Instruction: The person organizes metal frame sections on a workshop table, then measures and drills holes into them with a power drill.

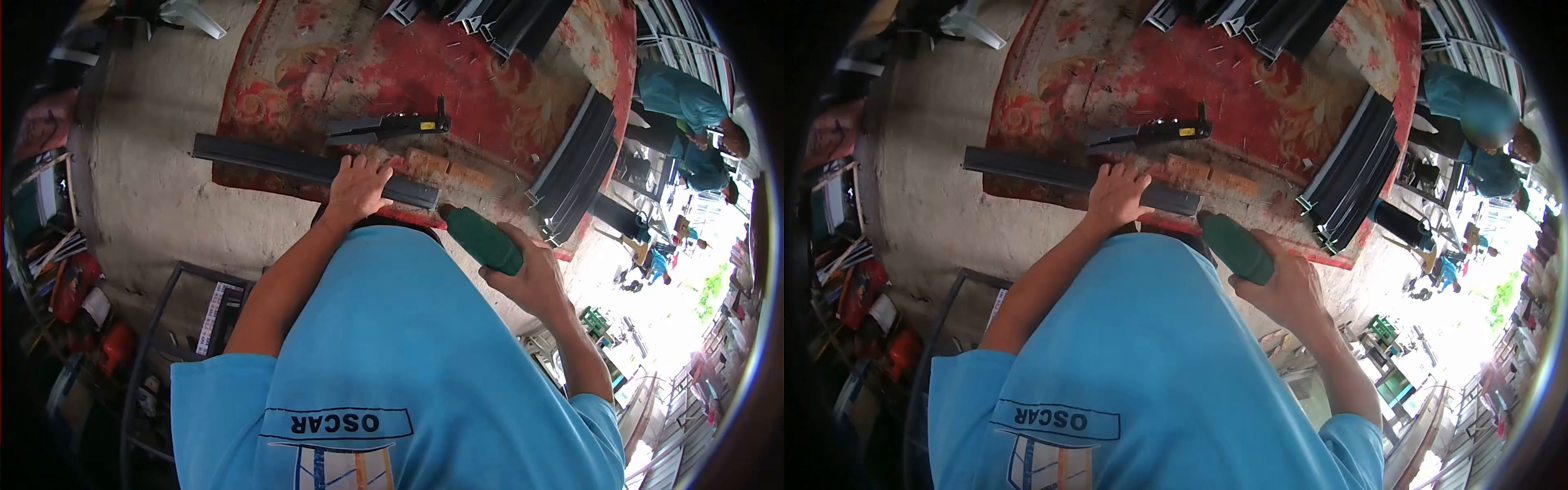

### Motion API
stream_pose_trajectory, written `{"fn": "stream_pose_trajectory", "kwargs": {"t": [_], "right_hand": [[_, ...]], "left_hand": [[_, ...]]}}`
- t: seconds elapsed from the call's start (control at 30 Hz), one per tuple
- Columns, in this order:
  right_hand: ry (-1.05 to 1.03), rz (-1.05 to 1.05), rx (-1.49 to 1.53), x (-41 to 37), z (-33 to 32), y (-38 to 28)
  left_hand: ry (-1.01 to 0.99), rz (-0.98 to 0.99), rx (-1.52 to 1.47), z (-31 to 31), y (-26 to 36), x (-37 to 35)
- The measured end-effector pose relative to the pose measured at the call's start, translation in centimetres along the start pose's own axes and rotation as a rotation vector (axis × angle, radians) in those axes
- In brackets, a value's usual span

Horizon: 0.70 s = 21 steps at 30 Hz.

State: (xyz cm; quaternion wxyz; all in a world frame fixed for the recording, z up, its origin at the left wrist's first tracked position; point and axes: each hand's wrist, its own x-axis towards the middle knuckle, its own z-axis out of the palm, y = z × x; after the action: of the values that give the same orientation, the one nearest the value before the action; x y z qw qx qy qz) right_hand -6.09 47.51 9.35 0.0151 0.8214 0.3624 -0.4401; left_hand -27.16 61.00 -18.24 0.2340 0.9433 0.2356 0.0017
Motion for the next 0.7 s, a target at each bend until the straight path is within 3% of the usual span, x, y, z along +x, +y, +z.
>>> {"fn": "stream_pose_trajectory", "kwargs": {"t": [0.7], "right_hand": [[0.050, -0.004, -0.009, 0.8, 0.3, 0.4]], "left_hand": [[0.016, -0.006, 0.036, -0.2, 0.2, -0.1]]}}
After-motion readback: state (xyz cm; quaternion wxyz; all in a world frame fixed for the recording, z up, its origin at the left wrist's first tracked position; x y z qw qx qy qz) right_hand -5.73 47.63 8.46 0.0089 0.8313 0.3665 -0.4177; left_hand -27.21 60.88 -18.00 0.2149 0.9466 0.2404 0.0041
